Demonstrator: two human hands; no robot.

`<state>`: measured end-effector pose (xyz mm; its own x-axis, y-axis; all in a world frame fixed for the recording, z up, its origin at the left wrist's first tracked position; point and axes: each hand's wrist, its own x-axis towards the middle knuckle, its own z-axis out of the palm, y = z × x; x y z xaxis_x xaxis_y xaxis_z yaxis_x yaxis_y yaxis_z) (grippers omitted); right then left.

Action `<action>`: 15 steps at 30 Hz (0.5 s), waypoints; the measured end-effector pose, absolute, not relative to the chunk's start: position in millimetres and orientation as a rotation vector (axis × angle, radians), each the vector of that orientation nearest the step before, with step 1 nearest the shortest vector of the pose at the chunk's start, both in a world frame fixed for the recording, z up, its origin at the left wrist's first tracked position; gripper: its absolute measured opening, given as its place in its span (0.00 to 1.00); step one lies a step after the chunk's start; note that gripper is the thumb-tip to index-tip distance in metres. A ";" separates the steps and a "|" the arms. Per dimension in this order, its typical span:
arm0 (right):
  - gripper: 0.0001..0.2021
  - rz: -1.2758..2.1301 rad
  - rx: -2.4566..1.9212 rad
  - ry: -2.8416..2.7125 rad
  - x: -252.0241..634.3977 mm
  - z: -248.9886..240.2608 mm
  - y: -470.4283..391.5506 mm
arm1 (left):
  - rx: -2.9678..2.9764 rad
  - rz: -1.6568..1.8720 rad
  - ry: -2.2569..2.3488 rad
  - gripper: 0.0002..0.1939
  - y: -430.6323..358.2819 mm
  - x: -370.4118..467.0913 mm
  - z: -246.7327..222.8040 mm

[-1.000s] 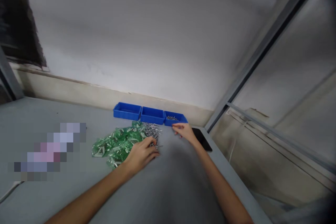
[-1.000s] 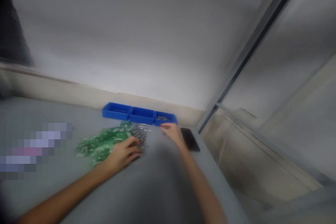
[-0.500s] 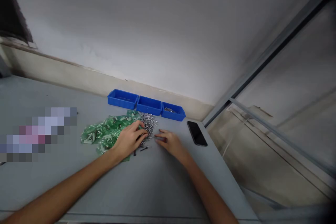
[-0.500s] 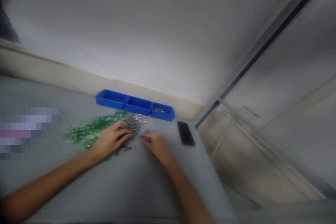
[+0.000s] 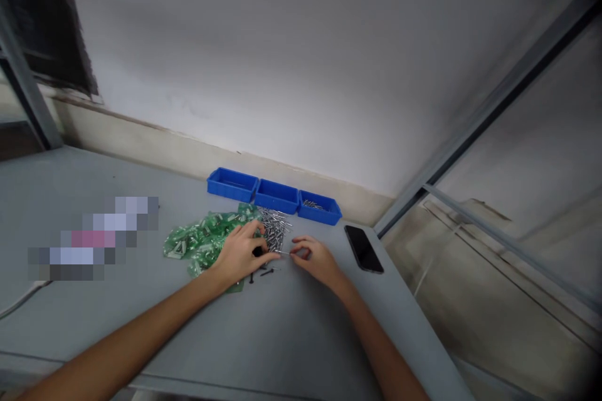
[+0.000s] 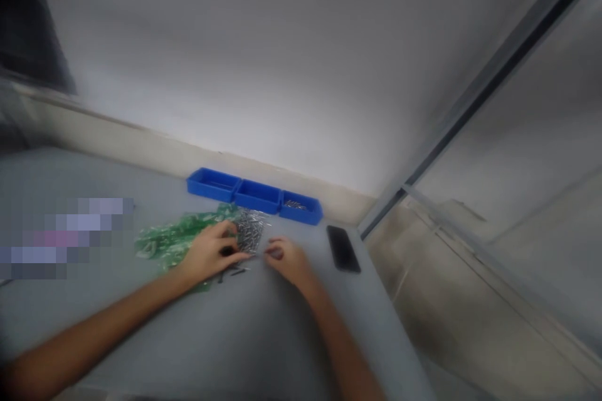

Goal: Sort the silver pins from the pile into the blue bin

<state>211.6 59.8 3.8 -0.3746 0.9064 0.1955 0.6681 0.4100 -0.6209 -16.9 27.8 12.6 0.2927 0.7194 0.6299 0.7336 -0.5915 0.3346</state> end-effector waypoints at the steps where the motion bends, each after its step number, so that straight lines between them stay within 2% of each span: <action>1: 0.05 0.613 -1.324 -2.126 210.7 6.7 58.8 | -2.496 -1.221 -1.427 0.17 27.3 -16.9 13.5; 6: 0.08 0.678 -1.243 -1.831 197.4 23.1 47.2 | -2.479 -1.348 -1.507 0.14 25.9 -17.0 15.9; 15: 0.15 1.115 -1.242 -1.677 185.8 24.5 34.6 | -2.648 -1.795 -1.462 0.06 21.6 -5.7 18.3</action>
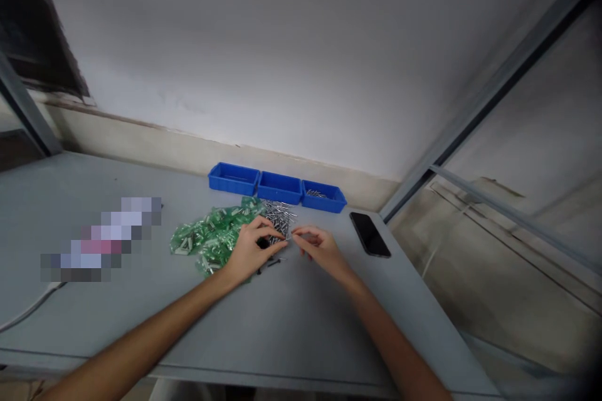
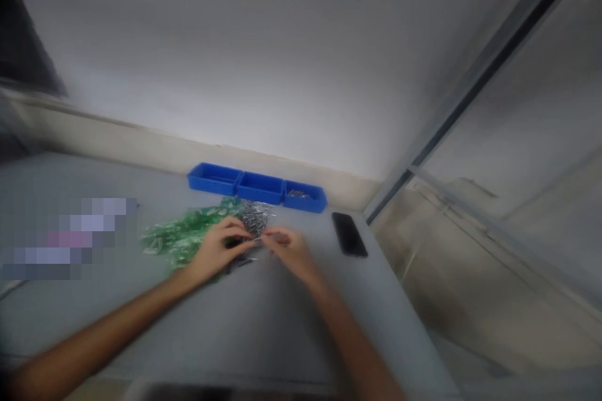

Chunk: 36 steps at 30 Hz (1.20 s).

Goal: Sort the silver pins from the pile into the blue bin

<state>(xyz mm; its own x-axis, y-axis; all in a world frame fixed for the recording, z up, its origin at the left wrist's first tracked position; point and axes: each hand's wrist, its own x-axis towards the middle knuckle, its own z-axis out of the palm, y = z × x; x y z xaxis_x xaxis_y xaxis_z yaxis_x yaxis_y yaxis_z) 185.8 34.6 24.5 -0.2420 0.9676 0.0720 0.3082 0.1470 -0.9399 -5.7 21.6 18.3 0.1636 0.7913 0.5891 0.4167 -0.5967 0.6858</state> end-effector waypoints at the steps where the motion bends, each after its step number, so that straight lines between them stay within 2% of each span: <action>1: 0.16 1.129 -1.259 -1.659 186.6 23.6 35.4 | 2.073 1.414 1.145 0.06 20.9 -4.9 18.3; 7: 0.19 1.178 -1.300 -1.585 186.9 24.8 35.3 | 2.085 1.424 1.160 0.05 16.3 -3.5 21.5; 17: 0.12 1.218 -1.124 -1.831 168.3 31.2 17.5 | 2.006 1.560 1.065 0.04 15.0 -4.9 27.2; 24: 0.15 1.184 -1.231 -1.582 180.6 31.4 27.2 | 2.181 1.492 1.125 0.04 14.1 -4.4 24.4; 30: 0.19 1.076 -1.313 -1.435 191.5 22.8 42.9 | 2.264 1.343 1.303 0.14 17.6 -6.1 15.5; 33: 0.20 0.969 -1.319 -1.366 206.9 21.4 57.6 | 2.271 1.326 1.339 0.07 22.8 -9.2 12.1; 36: 0.21 0.873 -1.324 -1.336 223.2 19.7 72.3 | 2.296 1.325 1.353 0.05 27.6 -12.4 9.5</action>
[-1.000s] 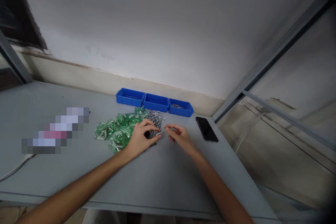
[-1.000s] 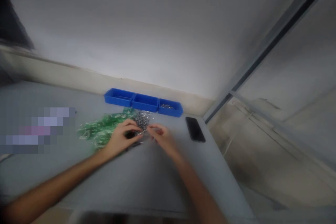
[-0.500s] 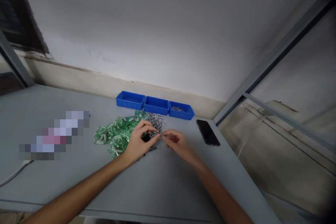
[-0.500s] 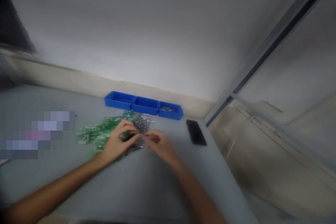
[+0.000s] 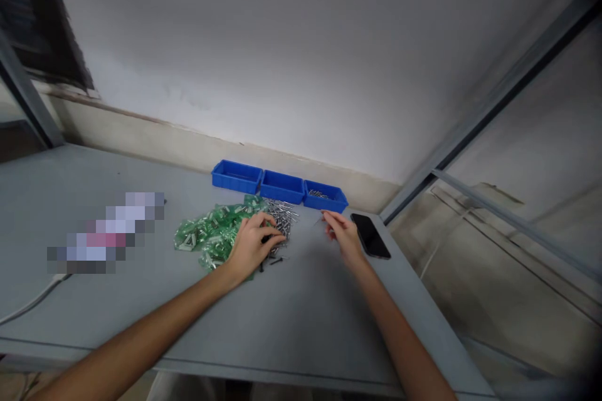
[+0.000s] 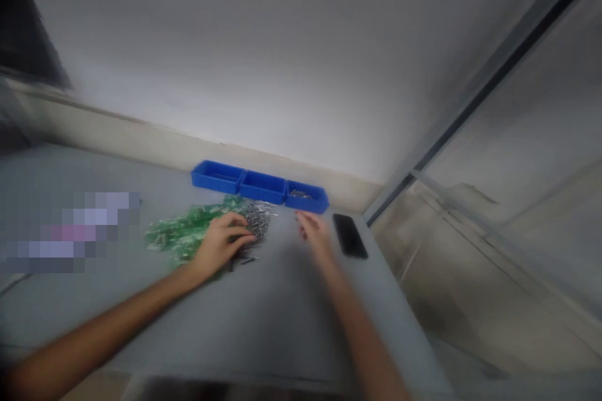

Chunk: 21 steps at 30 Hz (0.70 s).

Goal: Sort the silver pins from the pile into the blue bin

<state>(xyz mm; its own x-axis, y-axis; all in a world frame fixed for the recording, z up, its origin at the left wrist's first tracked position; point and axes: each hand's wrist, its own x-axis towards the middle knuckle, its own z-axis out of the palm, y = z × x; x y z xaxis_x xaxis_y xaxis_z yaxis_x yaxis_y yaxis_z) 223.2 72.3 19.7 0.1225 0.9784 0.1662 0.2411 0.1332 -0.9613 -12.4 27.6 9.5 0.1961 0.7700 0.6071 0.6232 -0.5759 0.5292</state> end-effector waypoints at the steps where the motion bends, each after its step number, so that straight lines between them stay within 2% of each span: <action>1: 0.21 0.848 -1.336 -1.323 227.4 18.9 76.6 | 2.303 1.330 1.358 0.06 28.8 -13.2 8.8; 5: 0.18 0.796 -1.391 -1.256 237.2 19.3 94.3 | 2.338 1.343 1.381 0.07 31.5 -15.6 7.6; 11: 0.20 0.774 -1.360 -1.215 241.8 39.6 124.7 | 2.332 1.299 1.448 0.02 30.9 -18.7 9.4; 18: 0.24 1.058 -1.439 -1.527 229.5 16.1 101.0 | 2.297 1.320 1.489 0.16 29.8 -18.4 10.0; 21: 0.23 1.006 -1.412 -1.879 216.2 4.5 79.6 | 2.303 1.305 1.449 0.16 28.4 -16.0 11.9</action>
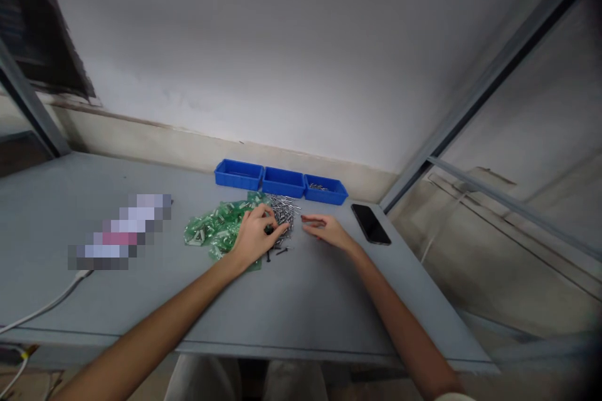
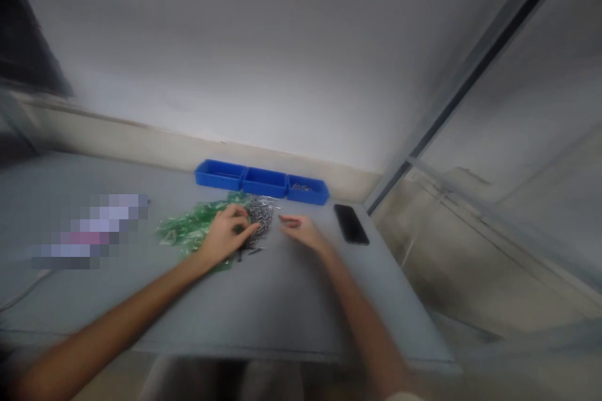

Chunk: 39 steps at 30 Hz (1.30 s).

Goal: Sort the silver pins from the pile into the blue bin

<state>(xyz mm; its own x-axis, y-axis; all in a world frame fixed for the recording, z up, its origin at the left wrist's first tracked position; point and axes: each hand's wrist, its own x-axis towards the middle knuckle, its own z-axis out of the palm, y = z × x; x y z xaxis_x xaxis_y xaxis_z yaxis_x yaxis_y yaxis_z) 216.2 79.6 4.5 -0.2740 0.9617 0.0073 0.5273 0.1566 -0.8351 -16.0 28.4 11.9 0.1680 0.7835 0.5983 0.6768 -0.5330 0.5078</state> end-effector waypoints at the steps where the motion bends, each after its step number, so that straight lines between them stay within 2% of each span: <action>1: 0.23 0.927 -1.380 -1.981 211.3 4.1 73.6 | 2.305 1.306 1.437 0.16 27.8 -15.3 12.8; 4: 0.19 0.739 -1.261 -2.189 197.6 10.5 59.2 | 2.318 1.304 1.441 0.16 27.3 -14.5 15.4; 9: 0.11 0.825 -1.102 -2.405 183.7 17.4 42.0 | 2.332 1.300 1.464 0.15 28.2 -15.3 16.4; 13: 0.06 0.719 -1.087 -2.389 183.1 14.2 37.5 | 2.361 1.306 1.420 0.14 25.4 -13.0 14.8; 21: 0.07 0.629 -1.160 -2.218 189.3 20.0 39.8 | 2.246 1.401 1.287 0.06 31.3 -14.1 8.6; 31: 0.19 1.003 -1.135 -1.719 180.8 30.9 35.6 | 2.124 1.392 1.182 0.03 23.9 -8.4 13.2; 39: 0.20 1.147 -1.102 -1.711 178.3 32.7 30.6 | 2.114 1.369 1.243 0.09 23.4 -7.0 12.8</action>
<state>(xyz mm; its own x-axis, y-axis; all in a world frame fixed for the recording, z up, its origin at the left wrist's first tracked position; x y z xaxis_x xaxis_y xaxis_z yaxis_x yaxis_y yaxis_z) 178.3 30.6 32.7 -0.3160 0.9389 0.1361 0.2305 0.2151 -0.9490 -7.0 23.4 12.8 0.1568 0.8072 0.5691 0.4887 -0.5641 0.6655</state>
